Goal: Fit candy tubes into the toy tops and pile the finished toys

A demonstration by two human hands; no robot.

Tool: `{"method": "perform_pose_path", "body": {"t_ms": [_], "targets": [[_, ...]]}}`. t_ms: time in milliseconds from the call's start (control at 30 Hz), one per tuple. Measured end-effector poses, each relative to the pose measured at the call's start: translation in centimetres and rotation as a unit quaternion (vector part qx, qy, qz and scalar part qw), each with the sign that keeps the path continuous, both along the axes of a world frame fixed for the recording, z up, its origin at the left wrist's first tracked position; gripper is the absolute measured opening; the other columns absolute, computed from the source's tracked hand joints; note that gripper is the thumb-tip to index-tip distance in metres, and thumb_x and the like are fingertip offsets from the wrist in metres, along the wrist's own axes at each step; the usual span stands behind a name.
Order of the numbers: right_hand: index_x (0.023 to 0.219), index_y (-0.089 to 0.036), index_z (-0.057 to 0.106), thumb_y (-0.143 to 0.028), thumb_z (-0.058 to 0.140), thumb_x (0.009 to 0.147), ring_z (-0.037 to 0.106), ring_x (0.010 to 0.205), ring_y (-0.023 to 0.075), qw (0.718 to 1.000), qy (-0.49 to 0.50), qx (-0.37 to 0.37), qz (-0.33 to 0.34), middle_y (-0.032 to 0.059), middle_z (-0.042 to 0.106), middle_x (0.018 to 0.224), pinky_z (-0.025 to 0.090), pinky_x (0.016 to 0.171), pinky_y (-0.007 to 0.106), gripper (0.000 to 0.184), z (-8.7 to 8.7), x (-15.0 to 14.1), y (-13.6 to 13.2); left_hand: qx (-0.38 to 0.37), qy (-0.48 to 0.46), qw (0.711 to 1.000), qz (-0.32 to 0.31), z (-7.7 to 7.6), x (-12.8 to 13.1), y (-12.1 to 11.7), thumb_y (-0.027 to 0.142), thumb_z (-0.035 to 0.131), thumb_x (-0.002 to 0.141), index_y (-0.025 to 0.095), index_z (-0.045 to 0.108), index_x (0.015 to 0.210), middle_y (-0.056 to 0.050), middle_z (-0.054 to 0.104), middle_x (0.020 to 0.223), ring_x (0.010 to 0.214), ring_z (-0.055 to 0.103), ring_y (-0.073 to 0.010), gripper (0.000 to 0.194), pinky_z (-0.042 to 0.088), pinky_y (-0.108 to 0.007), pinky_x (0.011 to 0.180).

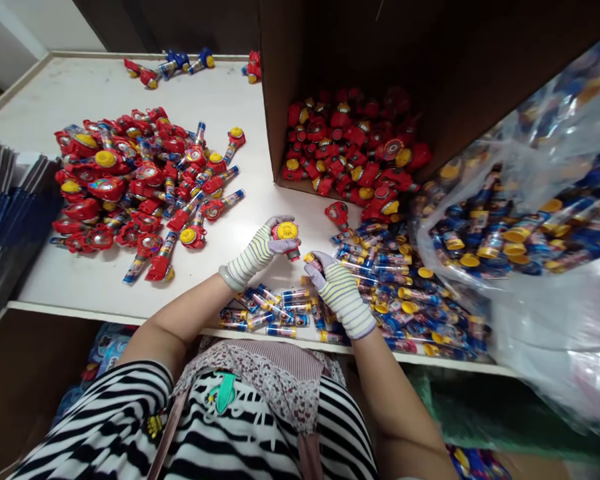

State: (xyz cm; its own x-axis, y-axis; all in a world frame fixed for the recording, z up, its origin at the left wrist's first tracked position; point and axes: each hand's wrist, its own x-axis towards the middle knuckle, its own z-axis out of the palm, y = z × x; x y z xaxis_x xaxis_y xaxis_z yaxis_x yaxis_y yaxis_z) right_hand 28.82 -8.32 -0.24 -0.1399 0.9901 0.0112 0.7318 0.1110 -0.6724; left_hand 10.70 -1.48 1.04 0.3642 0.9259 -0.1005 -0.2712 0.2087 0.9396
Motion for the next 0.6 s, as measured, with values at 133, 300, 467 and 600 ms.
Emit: {"method": "perform_pose_path", "body": {"t_ms": [133,300,467,600], "targets": [[0.133,-0.015,0.059,-0.043,0.045,0.098,0.065,0.113,0.0269,0.999,-0.010,-0.010,0.028,0.0153,0.069,0.126,0.049,0.098,0.039,0.047,0.3,-0.8,-0.1,0.024,0.011,0.992,0.124,-0.4,1.5,-0.3,0.035,0.078,0.073,0.022,0.046,0.126,-0.004,0.061,0.105,0.079,0.066,-0.0133,0.063,0.057,-0.027,0.074],[0.129,-0.015,0.061,-0.045,0.041,0.100,0.067,0.108,0.0268,0.999,-0.007,0.007,-0.035,0.0159,0.071,0.119,0.051,0.093,0.036,0.046,0.2,-2.5,-0.3,0.058,-0.015,0.983,0.173,-1.3,2.6,-0.5,0.036,0.076,0.074,0.023,0.043,0.128,-0.005,0.060,0.111,0.093,0.066,-0.0152,0.064,0.056,-0.032,0.089],[0.125,-0.017,0.063,-0.050,0.044,0.098,0.068,0.101,0.0270,0.999,-0.003,-0.010,-0.046,0.0136,0.073,0.112,0.051,0.088,0.036,0.047,0.0,-1.8,-0.7,0.050,0.020,0.992,0.113,-0.6,0.3,0.1,0.038,0.079,0.071,0.022,0.041,0.119,-0.004,0.060,0.105,0.084,0.066,-0.0158,0.064,0.057,-0.030,0.075],[0.130,-0.018,0.061,-0.052,0.045,0.098,0.067,0.104,0.0270,0.999,0.008,0.009,-0.032,0.0126,0.072,0.118,0.050,0.090,0.036,0.049,0.5,-1.1,-0.9,0.073,0.064,0.994,0.045,1.0,-1.0,0.1,0.030,0.086,0.061,0.020,0.047,0.119,-0.002,0.062,0.097,0.078,0.065,-0.0145,0.070,0.056,-0.027,0.073]]}}
